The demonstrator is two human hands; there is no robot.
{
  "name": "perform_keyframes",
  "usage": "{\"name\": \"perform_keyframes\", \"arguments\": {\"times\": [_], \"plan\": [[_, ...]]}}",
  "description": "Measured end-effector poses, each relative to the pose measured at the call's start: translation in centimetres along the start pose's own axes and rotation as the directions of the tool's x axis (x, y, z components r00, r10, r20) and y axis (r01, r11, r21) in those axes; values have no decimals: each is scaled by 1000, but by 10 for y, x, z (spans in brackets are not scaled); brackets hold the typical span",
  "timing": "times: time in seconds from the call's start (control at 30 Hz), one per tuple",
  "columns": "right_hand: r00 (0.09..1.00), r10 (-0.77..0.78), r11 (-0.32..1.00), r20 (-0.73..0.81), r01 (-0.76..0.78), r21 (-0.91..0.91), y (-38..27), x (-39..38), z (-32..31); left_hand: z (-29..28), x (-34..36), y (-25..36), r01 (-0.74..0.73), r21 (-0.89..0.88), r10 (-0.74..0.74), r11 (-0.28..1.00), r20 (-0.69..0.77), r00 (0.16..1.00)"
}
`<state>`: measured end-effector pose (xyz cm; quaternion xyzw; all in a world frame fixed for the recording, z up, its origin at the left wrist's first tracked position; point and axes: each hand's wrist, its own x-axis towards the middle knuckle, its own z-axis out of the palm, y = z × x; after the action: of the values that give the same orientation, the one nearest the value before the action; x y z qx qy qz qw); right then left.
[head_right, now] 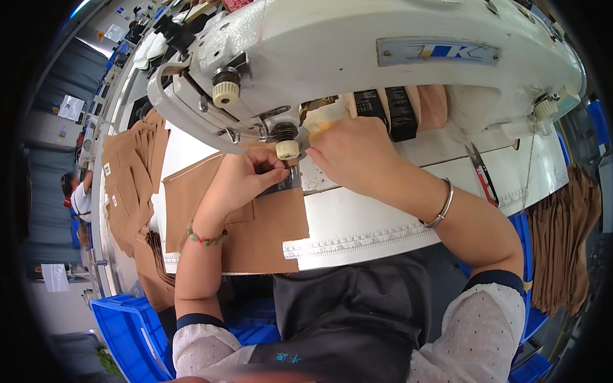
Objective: Using an industrial sewing machine to sew leather components and attach brand labels.
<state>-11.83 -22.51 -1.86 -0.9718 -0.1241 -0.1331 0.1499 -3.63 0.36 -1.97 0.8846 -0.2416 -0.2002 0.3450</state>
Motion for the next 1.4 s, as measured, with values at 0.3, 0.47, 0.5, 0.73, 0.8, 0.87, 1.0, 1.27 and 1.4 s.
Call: {"name": "perform_keyframes", "arguments": {"times": [0.3, 0.47, 0.5, 0.73, 0.8, 0.87, 1.0, 1.27, 1.4], "plan": [[999, -38, 999, 35, 37, 24, -4, 0, 1, 2, 3, 0, -93, -30, 92, 995, -38, 995], [992, -129, 988, 0, 128, 82, 1, -1, 7, 0, 4, 5, -103, 41, 105, 994, -46, 993], [981, -192, 974, -36, 195, 114, 2, -1, 10, 0, 3, 5, -102, 40, 104, 994, -48, 993], [920, -390, 898, -34, 388, 206, 2, -3, 18, 2, 2, 3, -104, 45, 107, 994, -55, 993], [918, -398, 888, 5, 383, 254, 0, -4, 17, 2, 2, 3, -106, 33, 107, 994, -53, 993], [913, -407, 888, -36, 405, 219, 1, -4, 19, 1, 1, 5, -75, 54, 77, 996, -38, 996], [911, -402, 901, -92, 412, 140, 8, -2, 25, 1, 2, 5, -76, 62, 78, 995, -43, 996], [967, -219, 976, 128, 219, 13, 6, 3, 13, -1, 2, 6, -69, 47, 71, 996, -53, 996], [951, -297, 955, 87, 295, 30, 9, -1, 16, 1, 2, 6, -68, 52, 71, 996, -48, 996]]}}
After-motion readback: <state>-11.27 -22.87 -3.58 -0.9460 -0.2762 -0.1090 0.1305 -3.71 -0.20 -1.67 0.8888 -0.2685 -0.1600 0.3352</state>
